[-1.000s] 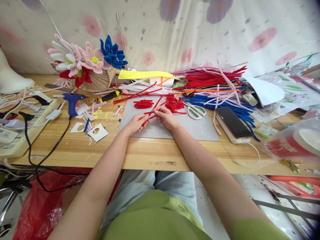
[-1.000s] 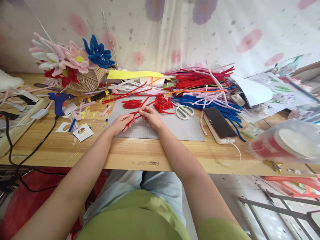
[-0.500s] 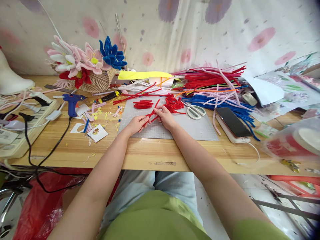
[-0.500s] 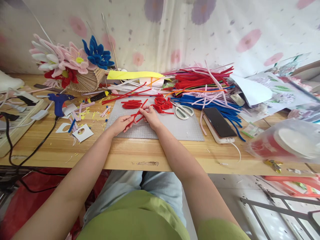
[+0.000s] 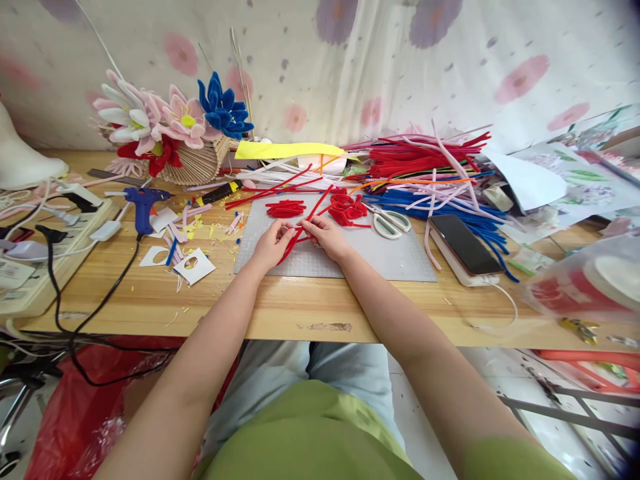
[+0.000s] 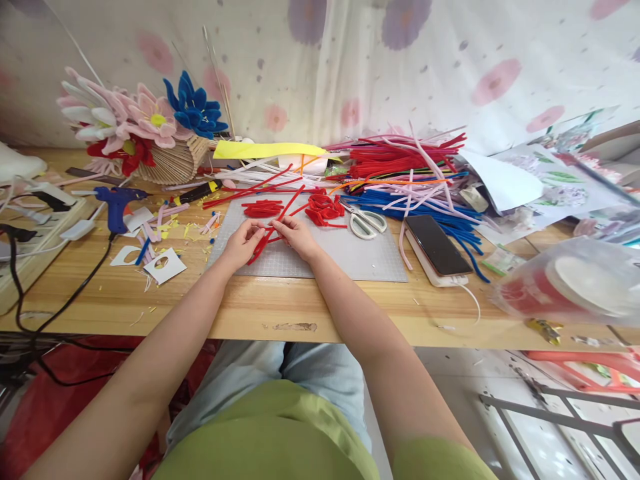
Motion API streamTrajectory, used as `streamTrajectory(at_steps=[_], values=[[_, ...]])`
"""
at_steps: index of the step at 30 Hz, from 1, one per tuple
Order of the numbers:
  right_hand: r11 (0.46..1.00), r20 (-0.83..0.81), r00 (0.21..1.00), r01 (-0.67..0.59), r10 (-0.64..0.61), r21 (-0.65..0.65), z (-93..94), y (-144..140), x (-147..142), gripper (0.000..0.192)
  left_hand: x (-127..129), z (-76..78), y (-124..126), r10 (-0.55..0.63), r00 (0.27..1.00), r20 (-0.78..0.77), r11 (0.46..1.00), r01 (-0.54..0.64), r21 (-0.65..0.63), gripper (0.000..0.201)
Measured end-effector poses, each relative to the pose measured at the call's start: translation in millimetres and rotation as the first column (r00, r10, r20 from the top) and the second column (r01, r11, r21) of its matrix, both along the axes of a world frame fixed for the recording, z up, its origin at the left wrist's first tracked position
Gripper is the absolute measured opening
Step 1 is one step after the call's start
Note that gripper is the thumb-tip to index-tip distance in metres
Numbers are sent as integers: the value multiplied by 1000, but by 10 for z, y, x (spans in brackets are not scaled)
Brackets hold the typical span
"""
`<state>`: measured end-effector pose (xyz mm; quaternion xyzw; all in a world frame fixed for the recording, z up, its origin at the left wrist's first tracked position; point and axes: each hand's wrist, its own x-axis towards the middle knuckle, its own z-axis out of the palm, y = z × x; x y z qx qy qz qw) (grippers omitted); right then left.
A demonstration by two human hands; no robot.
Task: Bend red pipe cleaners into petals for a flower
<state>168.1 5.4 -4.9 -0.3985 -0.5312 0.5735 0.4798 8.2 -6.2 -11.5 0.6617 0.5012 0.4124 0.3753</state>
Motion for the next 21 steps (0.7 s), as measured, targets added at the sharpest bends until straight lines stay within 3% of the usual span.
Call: streamTrajectory(at_steps=[3, 10, 18, 21], values=[[997, 17, 997, 70, -70, 31, -17, 20, -34, 33, -24, -6, 31, 96, 994, -61, 991, -90, 101, 8], [948, -81, 944, 318, -320, -32, -42, 106, -19, 28, -45, 72, 8, 321, 943, -93, 943, -308, 130, 5], [890, -112, 884, 455, -454, -21, -75, 138, 14, 31, -23, 5, 33, 365, 923, -121, 927, -347, 144, 7], [877, -138, 868, 481, -477, -3, -96, 174, 25, 30, -38, -42, 62, 292, 953, -83, 952, -282, 117, 7]])
